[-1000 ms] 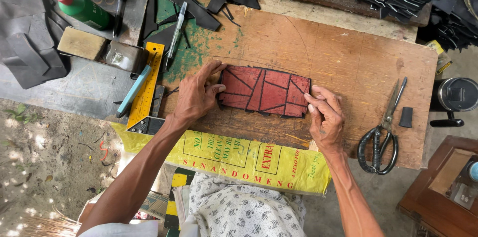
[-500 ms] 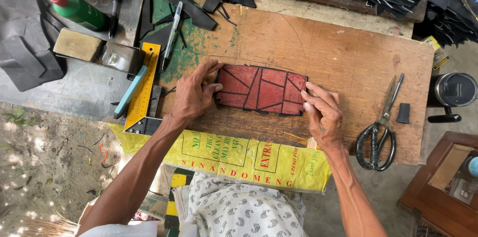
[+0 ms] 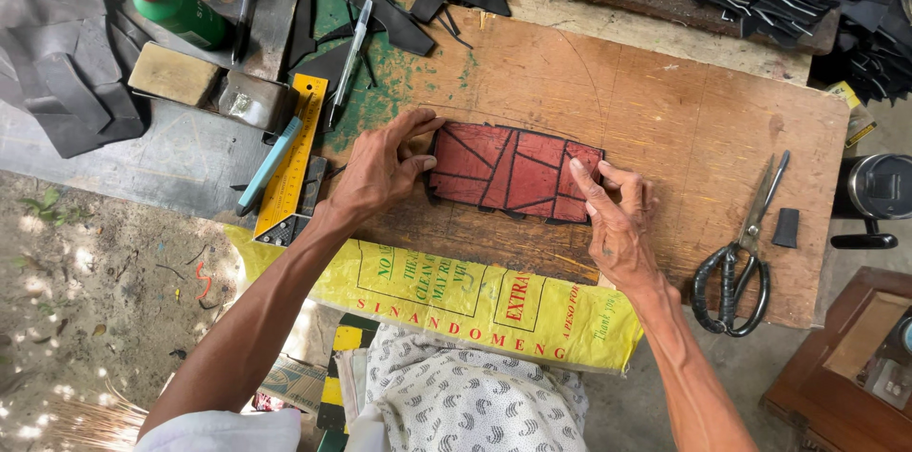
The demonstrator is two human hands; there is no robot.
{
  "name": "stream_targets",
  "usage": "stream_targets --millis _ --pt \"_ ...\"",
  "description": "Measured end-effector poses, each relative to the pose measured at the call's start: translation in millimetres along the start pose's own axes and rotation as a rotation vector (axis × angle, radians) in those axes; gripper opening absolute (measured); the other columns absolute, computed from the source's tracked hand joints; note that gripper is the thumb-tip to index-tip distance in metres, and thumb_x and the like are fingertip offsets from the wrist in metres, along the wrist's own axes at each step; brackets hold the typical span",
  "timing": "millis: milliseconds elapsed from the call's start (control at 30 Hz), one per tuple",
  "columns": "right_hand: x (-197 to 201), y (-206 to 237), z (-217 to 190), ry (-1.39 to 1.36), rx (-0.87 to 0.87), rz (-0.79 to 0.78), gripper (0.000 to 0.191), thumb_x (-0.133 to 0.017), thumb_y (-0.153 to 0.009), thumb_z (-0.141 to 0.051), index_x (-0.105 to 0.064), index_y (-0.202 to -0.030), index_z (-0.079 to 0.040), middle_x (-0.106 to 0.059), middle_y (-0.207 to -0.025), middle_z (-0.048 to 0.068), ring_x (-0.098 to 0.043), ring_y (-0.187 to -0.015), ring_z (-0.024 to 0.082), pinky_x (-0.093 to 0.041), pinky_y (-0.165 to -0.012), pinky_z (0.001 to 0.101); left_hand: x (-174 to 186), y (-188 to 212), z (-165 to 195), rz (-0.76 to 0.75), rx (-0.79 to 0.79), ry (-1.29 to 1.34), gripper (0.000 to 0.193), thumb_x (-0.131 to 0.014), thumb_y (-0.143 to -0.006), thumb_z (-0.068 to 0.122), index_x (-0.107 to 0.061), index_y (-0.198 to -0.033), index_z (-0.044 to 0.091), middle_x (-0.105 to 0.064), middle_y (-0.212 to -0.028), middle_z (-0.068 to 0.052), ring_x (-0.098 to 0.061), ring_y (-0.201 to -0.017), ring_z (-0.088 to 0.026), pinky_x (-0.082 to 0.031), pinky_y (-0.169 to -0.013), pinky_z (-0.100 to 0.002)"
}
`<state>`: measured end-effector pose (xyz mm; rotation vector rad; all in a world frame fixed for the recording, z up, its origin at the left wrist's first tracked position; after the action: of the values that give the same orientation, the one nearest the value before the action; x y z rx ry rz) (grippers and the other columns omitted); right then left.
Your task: The person assembles black rubber pieces on a wooden workbench using a red patterned template. They apply adhesive to the template, place the rubber pieces, and press them into position. The person uses a ruler and a marker to measure and mark the pieces.
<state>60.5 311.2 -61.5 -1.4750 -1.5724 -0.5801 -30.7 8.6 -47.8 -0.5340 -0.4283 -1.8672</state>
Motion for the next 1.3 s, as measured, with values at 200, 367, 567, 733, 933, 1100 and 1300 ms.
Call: stream_targets --millis 200,367,567,733,933,1100,1300 --pt "-4.9 -4.5 -1.6 0.105 -0.021 -0.145 0.07 -0.06 -0.085 0.009 -0.066 -0.141 -0.031 -0.051 -0.134 0.017 -0.051 -0.115 0.033 -0.038 -0.102 0.0499 -0.8 0.3 0.1 -0.001 0.039 0.023 0.057 -0.072 -0.083 -0.003 -0.052 -0.137 -0.004 -0.066 -0.137 -0.015 -0.076 -0.103 -0.03 -0.063 -0.085 -0.035" --pt "-7.5 -19.1 -29.4 0.129 0.125 -0.009 0.041 -0.069 -0.088 -0.004 -0.066 -0.128 -0.008 -0.053 -0.137 0.015 -0.049 -0.127 0.038 -0.04 -0.108 0.0514 -1.3 3.4 0.8 0.026 -0.029 0.022 0.057 -0.072 -0.083 -0.004 -0.052 -0.137 -0.004 -0.066 -0.137 -0.016 -0.076 -0.104 -0.03 -0.063 -0.086 -0.035" --pt "-41.6 -57.2 -52.5 -0.118 0.129 -0.074 0.035 -0.073 -0.094 -0.016 -0.062 -0.126 -0.009 -0.053 -0.136 0.011 -0.048 -0.123 0.032 -0.041 -0.106 0.0479 -2.8 1.5 0.0 0.043 -0.026 -0.039 0.061 -0.071 -0.082 -0.004 -0.051 -0.139 -0.001 -0.069 -0.135 -0.014 -0.078 -0.092 -0.028 -0.062 -0.085 -0.037" --pt "-50.3 -65.2 -80.5 0.034 0.249 -0.091 0.058 -0.07 -0.089 -0.011 -0.057 -0.145 -0.021 -0.044 -0.149 0.011 -0.04 -0.132 0.035 -0.033 -0.104 0.0538 5.2 16.9 19.3 0.3 -0.151 -0.275 0.08 -0.081 -0.074 0.002 -0.043 -0.145 -0.003 -0.068 -0.113 -0.023 -0.068 -0.09 -0.036 -0.056 -0.077 -0.044" --pt "-48.6 -71.2 -91.9 0.13 0.278 -0.135 0.06 -0.065 -0.089 -0.012 -0.057 -0.147 -0.027 -0.04 -0.159 0.011 -0.037 -0.143 0.034 -0.029 -0.113 0.0547 -15.2 41.3 -4.6 0.262 0.238 0.058 0.073 -0.078 -0.081 0.001 -0.048 -0.147 0.007 -0.069 -0.102 -0.012 -0.069 -0.083 -0.023 -0.059 -0.078 -0.035" --pt "-42.1 -79.0 -93.7 -0.071 0.241 -0.187 0.06 -0.073 -0.083 -0.03 -0.06 -0.14 -0.02 -0.044 -0.156 0.013 -0.038 -0.142 0.036 -0.026 -0.116 0.055 -15.6 53.6 12.7 0.422 0.02 0.038 0.063 -0.077 -0.082 -0.005 -0.055 -0.14 0.005 -0.07 -0.112 -0.012 -0.068 -0.094 -0.024 -0.058 -0.081 -0.034" --pt "-38.2 -83.7 -87.9 -0.17 0.23 -0.263 0.07 -0.077 -0.077 -0.039 -0.058 -0.141 -0.016 -0.041 -0.157 0.015 -0.037 -0.144 0.038 -0.026 -0.118 0.0543 -13.5 55.9 13.5 0.328 -0.003 0.044 0.063 -0.079 -0.079 -0.003 -0.057 -0.138 0.003 -0.07 -0.108 -0.012 -0.064 -0.09 -0.027 -0.055 -0.081 -0.038"
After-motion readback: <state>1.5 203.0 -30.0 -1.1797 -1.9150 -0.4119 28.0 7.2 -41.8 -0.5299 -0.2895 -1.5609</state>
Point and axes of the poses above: each hand's wrist, its own y-axis away from the middle knuckle, its own x-axis out of the back of the hand, z = x × y, the point moved 7 cm from there along -y, towards the middle knuckle
